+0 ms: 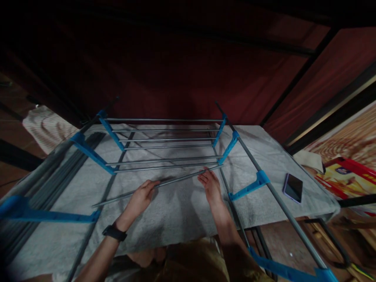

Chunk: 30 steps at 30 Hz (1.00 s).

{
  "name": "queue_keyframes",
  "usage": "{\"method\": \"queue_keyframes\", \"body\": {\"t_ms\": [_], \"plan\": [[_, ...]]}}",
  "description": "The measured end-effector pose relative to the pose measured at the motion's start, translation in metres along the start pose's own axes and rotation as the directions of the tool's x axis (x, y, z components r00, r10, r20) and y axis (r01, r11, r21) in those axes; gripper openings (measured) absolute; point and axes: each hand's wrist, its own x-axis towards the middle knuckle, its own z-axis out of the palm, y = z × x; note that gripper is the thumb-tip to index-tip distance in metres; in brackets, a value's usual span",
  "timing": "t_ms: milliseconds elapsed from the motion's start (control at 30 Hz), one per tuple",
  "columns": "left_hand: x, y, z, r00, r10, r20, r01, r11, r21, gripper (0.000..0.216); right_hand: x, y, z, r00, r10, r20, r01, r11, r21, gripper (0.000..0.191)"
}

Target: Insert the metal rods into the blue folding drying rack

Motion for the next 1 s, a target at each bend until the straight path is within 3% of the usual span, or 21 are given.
{"method": "queue_keyframes", "body": {"t_ms": [167, 300, 567, 1000], "plan": [[0.001, -0.001, -0.002, 0.997, -0.052, -0.053, 0.046, 0.993, -0.104, 0.028, 0.01, 0.014, -0.012, 0.997, -0.018, -0.077, 0.02, 1.0, 0.017, 0.029], [0.002, -0.003, -0.001, 0.998, -0.056, -0.03, 0.052, 0.992, -0.115, 0.014, 0.016, 0.023, -0.017, 0.994, 0.02, -0.109, -0.017, 0.999, 0.027, 0.037], [0.001, -0.005, 0.006, 1.0, -0.013, 0.018, 0.015, 0.998, -0.064, 0.021, 0.018, 0.034, -0.024, 0.989, 0.058, -0.135, -0.052, 0.997, 0.05, 0.038], [-0.01, -0.012, 0.03, 0.997, 0.032, 0.074, -0.042, 0.99, 0.133, 0.03, 0.022, 0.061, -0.037, 0.998, 0.058, -0.017, -0.058, 0.998, 0.007, 0.037]]}}
